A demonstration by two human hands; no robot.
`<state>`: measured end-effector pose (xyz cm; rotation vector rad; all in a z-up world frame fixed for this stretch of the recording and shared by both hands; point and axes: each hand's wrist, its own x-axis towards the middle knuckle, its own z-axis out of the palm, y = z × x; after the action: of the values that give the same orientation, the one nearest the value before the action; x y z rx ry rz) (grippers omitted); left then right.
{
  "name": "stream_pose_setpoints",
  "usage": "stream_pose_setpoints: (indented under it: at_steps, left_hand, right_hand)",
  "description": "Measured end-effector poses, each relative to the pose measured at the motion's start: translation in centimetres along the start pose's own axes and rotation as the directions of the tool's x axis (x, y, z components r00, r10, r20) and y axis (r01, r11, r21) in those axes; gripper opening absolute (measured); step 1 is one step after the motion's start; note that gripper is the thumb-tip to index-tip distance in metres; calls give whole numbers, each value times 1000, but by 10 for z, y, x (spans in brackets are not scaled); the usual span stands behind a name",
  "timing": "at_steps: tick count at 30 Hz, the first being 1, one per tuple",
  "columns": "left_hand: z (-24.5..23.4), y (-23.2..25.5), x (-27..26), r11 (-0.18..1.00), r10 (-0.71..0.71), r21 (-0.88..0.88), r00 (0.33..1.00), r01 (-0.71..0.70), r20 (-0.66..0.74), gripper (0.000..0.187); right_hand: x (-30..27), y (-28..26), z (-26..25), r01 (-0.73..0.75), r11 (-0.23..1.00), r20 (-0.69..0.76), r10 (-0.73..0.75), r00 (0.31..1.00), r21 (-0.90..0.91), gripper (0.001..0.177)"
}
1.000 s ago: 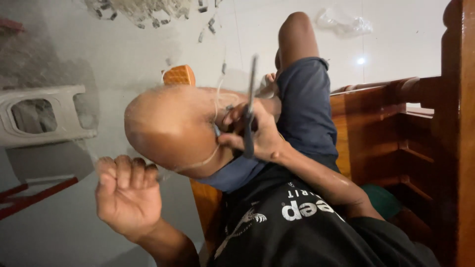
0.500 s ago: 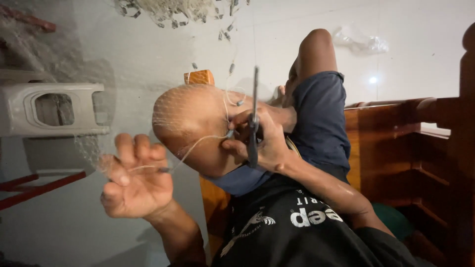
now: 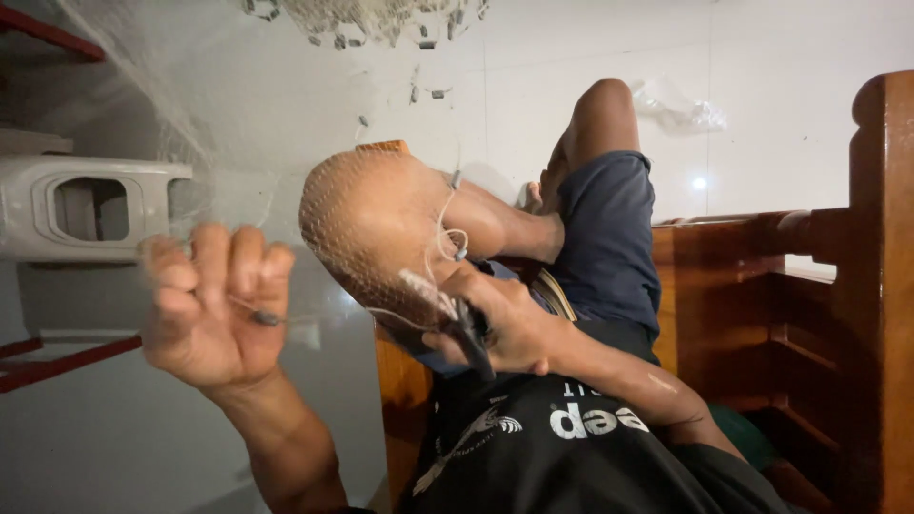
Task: Repairing a fishing net by trimming damaged sections with scissors and weaving new mesh using a netting needle.
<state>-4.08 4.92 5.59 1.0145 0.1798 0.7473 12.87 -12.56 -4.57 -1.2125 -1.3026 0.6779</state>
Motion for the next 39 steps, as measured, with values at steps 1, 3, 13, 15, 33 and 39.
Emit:
stream_pose_setpoints:
  at_steps: [1, 3, 13, 15, 33, 39]
  left_hand:
    - [-5, 1, -2, 990, 16, -138, 1000, -15, 7, 8]
    - [-8, 3, -5, 962, 34, -272, 999, -28, 17, 12]
    - [25, 4, 17, 852, -516, -97, 856, 515, 17, 38]
    - [31, 3, 17, 826, -563, 7, 826, 563, -12, 52]
    - [59, -15, 12, 835, 157, 531, 987, -143, 19, 14]
    - [69, -4, 0, 989, 132, 56, 984, -140, 115, 11]
  right_hand:
    - [-1, 1, 1, -16, 999, 25, 16, 1000, -32, 36]
    - [-2, 1, -1, -28, 997, 47, 31, 998, -65, 46]
    - [-12, -18, -38, 100, 988, -118, -86, 989, 122, 26]
    - [-15, -22, -42, 108, 986, -119, -94, 989, 123, 24]
    - [-18, -20, -36, 38, 984, -106, -19, 994, 176, 26]
    - [-7, -36, -34, 144, 980, -167, -120, 979, 140, 32]
